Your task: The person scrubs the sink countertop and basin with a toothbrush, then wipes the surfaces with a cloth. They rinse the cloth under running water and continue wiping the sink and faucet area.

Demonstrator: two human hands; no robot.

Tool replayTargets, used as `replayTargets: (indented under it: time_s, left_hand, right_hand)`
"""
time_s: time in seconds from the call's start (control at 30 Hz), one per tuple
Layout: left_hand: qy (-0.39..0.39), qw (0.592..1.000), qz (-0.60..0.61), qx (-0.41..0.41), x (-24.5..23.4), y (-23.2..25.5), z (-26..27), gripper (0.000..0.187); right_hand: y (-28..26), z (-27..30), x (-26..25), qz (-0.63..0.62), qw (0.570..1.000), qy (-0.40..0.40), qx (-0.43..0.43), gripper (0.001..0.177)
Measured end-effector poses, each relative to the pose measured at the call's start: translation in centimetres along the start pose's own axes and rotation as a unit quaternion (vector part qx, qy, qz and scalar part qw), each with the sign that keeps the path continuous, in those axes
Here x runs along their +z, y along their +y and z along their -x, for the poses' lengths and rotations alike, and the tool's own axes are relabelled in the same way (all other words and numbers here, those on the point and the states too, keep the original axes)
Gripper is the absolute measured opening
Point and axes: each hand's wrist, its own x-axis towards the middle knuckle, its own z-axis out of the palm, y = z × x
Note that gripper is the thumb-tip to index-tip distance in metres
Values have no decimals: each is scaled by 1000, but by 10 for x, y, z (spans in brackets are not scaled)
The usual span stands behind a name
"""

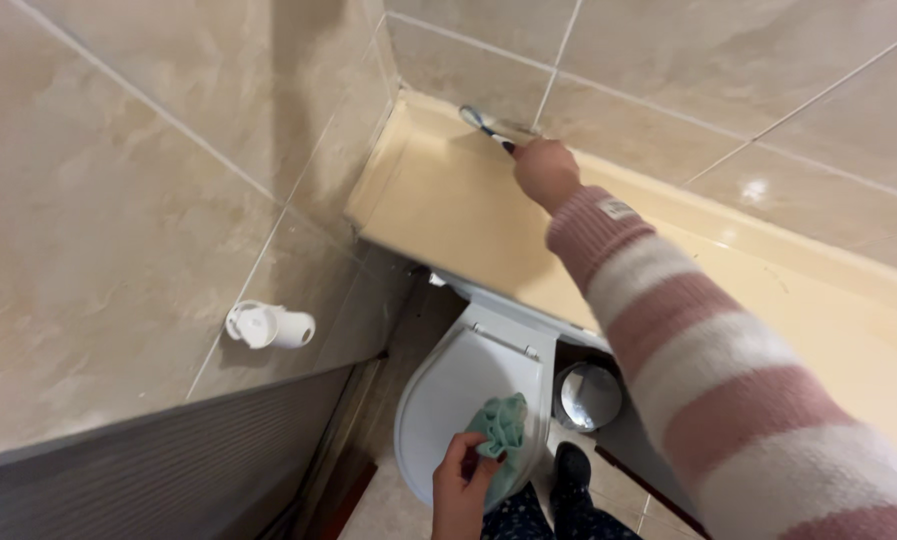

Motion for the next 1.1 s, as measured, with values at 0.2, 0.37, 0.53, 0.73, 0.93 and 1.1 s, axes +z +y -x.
replayTargets:
  time_s: [0.2, 0.37, 0.53, 0.73, 0.93, 1.1]
  left_hand:
    - [-2, 1000, -16, 25, -7, -9, 8, 17]
    - [-15, 999, -5, 42, -10, -6, 12, 17]
    - [-21, 999, -4, 46, -10, 3, 14, 16]
    - [-6, 999, 8, 38, -13, -11, 12, 18]
    - [6, 998, 28, 64, -22, -35, 1, 20]
    - [-24, 997, 32, 65, -13, -32, 2, 18]
  right_hand:
    - [61, 111, -81, -574, 765, -102, 273, 26]
    - [53, 173, -154, -251, 937, -27, 242, 28]
    - [28, 170, -153, -243, 956, 1, 163, 24]
    - [24, 142, -117, -87, 991, 36, 98, 26]
    - [14, 104, -79, -73, 992, 78, 68, 29]
    - [34, 132, -102, -80, 992, 56, 84, 34]
